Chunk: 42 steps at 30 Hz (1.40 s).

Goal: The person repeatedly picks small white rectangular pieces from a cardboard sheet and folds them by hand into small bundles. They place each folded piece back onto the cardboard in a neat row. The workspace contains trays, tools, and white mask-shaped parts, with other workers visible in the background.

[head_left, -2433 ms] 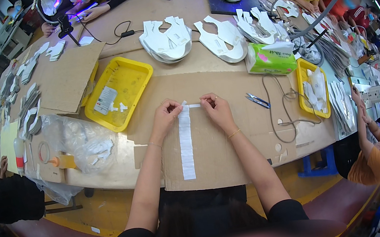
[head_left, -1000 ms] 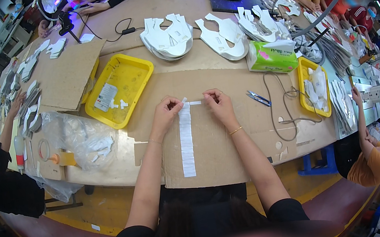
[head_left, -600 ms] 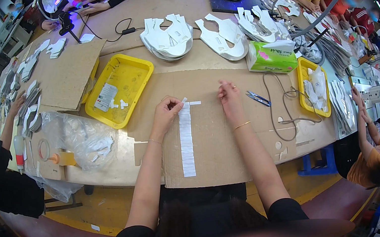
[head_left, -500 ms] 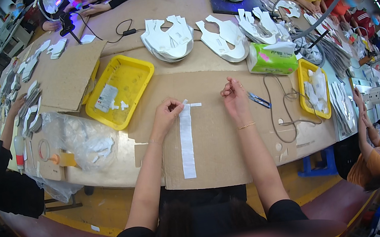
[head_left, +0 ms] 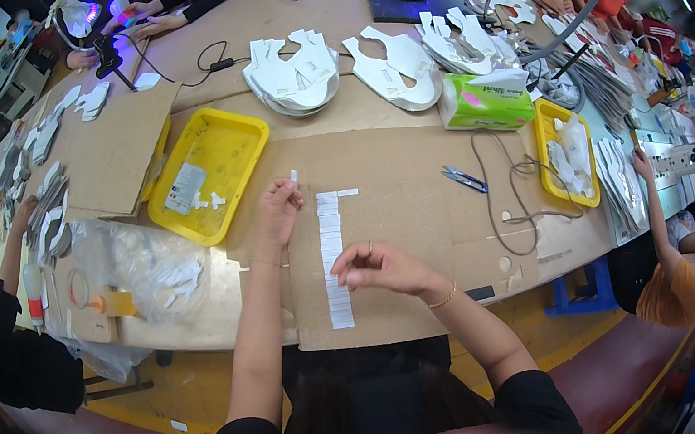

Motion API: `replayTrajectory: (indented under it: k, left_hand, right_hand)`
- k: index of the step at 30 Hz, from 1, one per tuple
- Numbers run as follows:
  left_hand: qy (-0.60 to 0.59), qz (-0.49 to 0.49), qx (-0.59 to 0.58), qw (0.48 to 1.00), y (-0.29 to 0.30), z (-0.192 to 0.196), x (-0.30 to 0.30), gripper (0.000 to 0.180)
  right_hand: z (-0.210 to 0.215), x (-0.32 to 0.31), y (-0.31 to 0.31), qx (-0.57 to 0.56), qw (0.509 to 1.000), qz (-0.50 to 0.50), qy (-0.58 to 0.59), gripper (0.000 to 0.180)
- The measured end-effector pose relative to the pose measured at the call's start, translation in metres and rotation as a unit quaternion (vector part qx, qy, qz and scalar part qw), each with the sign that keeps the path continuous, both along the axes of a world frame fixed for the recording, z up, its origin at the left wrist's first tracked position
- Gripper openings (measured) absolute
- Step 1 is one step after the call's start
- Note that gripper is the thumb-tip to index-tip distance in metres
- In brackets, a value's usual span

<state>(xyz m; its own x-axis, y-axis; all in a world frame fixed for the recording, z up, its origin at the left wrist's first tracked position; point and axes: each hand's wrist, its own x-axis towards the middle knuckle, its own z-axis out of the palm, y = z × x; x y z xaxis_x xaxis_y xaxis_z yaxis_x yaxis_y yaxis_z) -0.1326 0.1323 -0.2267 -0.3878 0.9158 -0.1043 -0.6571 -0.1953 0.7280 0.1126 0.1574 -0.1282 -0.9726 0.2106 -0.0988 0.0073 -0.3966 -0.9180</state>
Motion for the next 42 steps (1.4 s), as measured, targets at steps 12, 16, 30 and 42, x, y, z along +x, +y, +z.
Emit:
replayTrajectory:
  k: [12,16,30,42]
  left_hand:
    - [0.196,-0.159,-0.097,0.963,-0.032,0.078,0.045,0.011]
    - [0.202,-0.258,-0.143,0.934,-0.043,0.083,0.069,0.010]
    - [0.252,-0.253,-0.153,0.921,-0.056,0.083,0.088,0.018]
    - [0.255,-0.205,-0.135,0.935,-0.064,0.083,0.083,0.017]
  right_hand:
    - [0.032,0.014,-0.038,0.198,0.975,0.093,0.049,0.030]
    - [0.031,0.014,-0.043,0.175,0.978,0.112,0.026,0.033]
    - [0.031,0.017,-0.048,0.237,0.966,0.107,0.011,0.039]
    - [0.026,0.024,-0.042,0.235,0.972,0.024,-0.012,0.030]
